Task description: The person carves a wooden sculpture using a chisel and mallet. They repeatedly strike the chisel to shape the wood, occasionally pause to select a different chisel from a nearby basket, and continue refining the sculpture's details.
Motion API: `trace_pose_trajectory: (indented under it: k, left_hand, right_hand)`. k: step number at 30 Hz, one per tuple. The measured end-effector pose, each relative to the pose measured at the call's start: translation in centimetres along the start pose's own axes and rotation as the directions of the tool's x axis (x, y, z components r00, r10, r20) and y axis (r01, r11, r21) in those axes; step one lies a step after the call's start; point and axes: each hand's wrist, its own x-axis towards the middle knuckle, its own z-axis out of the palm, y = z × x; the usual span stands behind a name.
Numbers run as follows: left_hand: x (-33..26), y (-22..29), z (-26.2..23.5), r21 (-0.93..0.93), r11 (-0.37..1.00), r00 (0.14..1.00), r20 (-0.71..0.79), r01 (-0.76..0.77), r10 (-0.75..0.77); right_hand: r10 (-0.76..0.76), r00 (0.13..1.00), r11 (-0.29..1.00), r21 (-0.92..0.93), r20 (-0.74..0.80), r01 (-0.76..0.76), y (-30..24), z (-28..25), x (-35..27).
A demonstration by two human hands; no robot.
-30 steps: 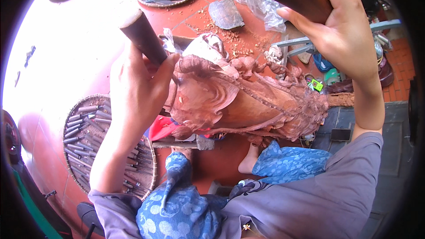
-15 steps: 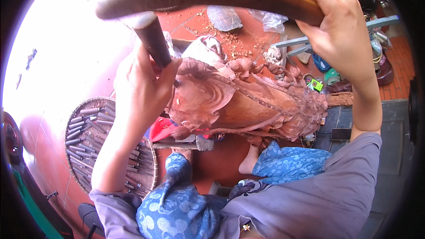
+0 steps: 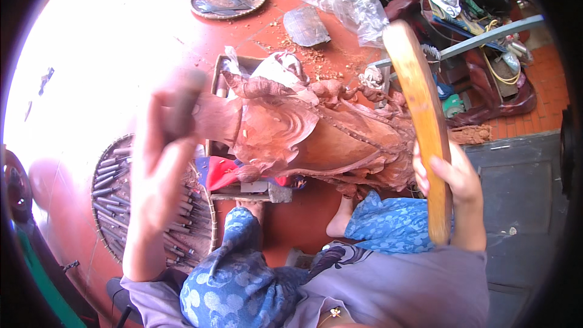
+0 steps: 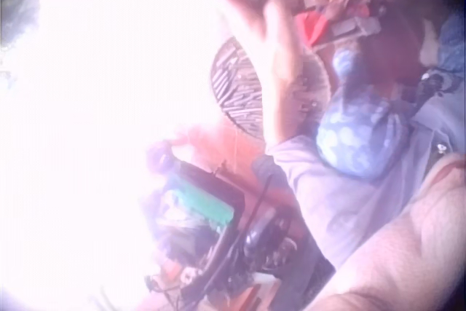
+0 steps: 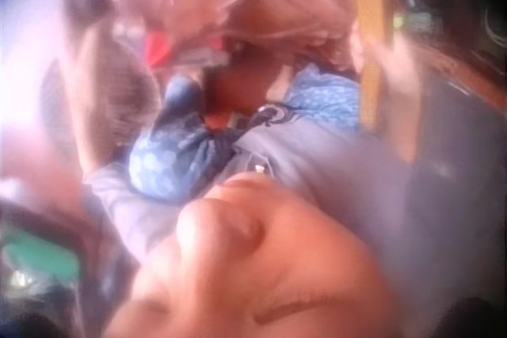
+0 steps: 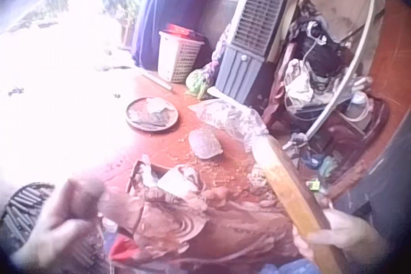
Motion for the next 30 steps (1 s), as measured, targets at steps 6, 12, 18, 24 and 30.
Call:
trace_pose_trajectory:
  k: [6,12,18,24,30]
  left_hand:
    - [-1.3,2.0,5.3,0.216,0.859,0.572,0.813,-0.464,0.105]
    - [-1.4,-0.1,12.1,0.102,0.687,0.319,0.927,-0.719,0.197]
    - [-0.5,-3.6,14.5,0.032,0.731,0.466,0.789,-0.681,0.399]
    - [0.3,-4.0,14.1,0.117,0.825,0.581,0.765,-0.552,0.279]
    - [0.7,-5.0,14.0,0.067,0.769,0.54,0.751,-0.636,0.381]
  right_hand:
    - [-0.302,0.953,0.433,0.891,0.002,0.135,11.0,1.5,-3.8]
    - [-0.298,0.939,0.524,0.794,-0.169,0.309,17.9,7.1,0.3]
    - [-0.335,0.921,0.438,0.832,-0.2,0.34,20.4,7.9,1.3]
    - [-0.39,0.902,0.555,0.735,-0.185,0.39,22.3,7.5,2.9]
    - [-0.436,0.889,0.604,0.685,-0.143,0.407,22.5,7.9,3.4]
